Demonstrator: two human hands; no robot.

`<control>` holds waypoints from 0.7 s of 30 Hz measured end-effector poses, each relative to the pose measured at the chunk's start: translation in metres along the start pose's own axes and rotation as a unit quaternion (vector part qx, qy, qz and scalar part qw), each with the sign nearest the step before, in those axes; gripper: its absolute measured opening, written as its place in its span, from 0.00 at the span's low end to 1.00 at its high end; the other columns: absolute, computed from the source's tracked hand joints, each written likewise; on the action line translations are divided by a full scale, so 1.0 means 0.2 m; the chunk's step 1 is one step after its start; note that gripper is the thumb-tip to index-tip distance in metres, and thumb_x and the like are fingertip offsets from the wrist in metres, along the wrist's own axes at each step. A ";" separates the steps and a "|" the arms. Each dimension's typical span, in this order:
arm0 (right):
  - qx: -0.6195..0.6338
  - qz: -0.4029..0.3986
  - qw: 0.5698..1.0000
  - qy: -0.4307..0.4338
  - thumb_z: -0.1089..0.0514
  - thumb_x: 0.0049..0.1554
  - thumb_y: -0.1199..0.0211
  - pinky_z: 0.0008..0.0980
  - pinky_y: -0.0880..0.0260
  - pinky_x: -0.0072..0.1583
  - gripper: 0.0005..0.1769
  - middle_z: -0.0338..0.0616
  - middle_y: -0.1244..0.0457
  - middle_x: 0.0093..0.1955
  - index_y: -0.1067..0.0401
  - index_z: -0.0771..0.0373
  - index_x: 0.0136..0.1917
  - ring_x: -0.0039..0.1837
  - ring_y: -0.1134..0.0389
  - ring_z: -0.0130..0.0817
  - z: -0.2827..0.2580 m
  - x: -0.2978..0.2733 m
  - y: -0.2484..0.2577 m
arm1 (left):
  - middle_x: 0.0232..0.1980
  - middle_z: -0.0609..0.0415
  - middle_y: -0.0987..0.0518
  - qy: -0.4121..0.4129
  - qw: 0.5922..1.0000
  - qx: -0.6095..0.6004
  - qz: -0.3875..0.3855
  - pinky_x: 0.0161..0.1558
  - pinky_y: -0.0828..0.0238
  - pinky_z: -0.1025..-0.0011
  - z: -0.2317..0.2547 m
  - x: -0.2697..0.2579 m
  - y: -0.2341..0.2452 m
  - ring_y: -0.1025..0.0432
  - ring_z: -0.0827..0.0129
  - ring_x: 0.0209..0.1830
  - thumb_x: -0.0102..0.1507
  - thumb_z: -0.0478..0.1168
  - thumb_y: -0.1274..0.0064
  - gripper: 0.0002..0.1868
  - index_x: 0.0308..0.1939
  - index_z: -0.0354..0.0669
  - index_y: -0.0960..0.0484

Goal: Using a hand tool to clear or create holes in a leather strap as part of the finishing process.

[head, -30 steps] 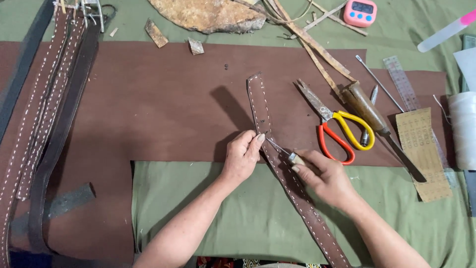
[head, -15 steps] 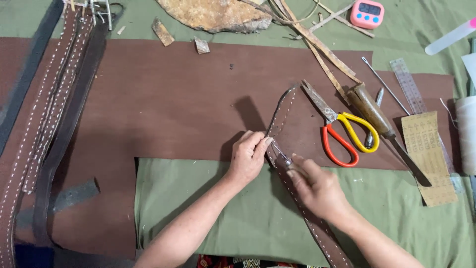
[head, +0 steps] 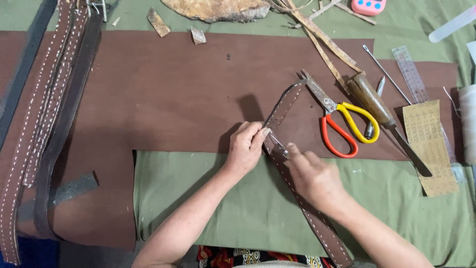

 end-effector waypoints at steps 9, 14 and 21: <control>0.487 -0.118 0.827 -0.256 0.62 0.55 0.33 0.28 0.28 0.41 0.16 0.42 0.26 0.37 0.19 0.57 0.57 0.39 0.34 0.23 0.03 0.13 0.16 | 0.20 0.49 0.30 0.122 0.987 -0.108 -0.017 0.29 0.27 0.69 -0.02 -0.01 0.02 0.28 0.68 0.20 0.70 0.42 0.46 0.15 0.30 0.40 0.21; 0.297 -0.034 0.941 -0.157 0.55 0.53 0.30 0.38 0.24 0.43 0.18 0.44 0.27 0.41 0.20 0.52 0.58 0.42 0.23 0.45 -0.03 0.08 0.15 | 0.16 0.53 0.27 0.163 0.980 -0.116 -0.023 0.26 0.30 0.73 0.00 -0.03 0.02 0.32 0.74 0.20 0.68 0.45 0.43 0.16 0.28 0.43 0.22; 0.247 -0.014 0.968 -0.042 0.60 0.59 0.35 0.27 0.23 0.54 0.24 0.44 0.28 0.53 0.34 0.65 0.67 0.51 0.24 0.31 -0.03 0.02 0.08 | 0.27 0.57 0.30 -0.054 0.998 0.000 0.027 0.33 0.36 0.69 0.07 -0.01 0.02 0.37 0.70 0.27 0.66 0.36 0.41 0.15 0.28 0.39 0.29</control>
Point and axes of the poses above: each hand's wrist, its own x-axis towards the middle knuckle, its own y-axis out of the back of the hand, z = x × y, the point moved 1 cm from there along x, towards the middle knuckle
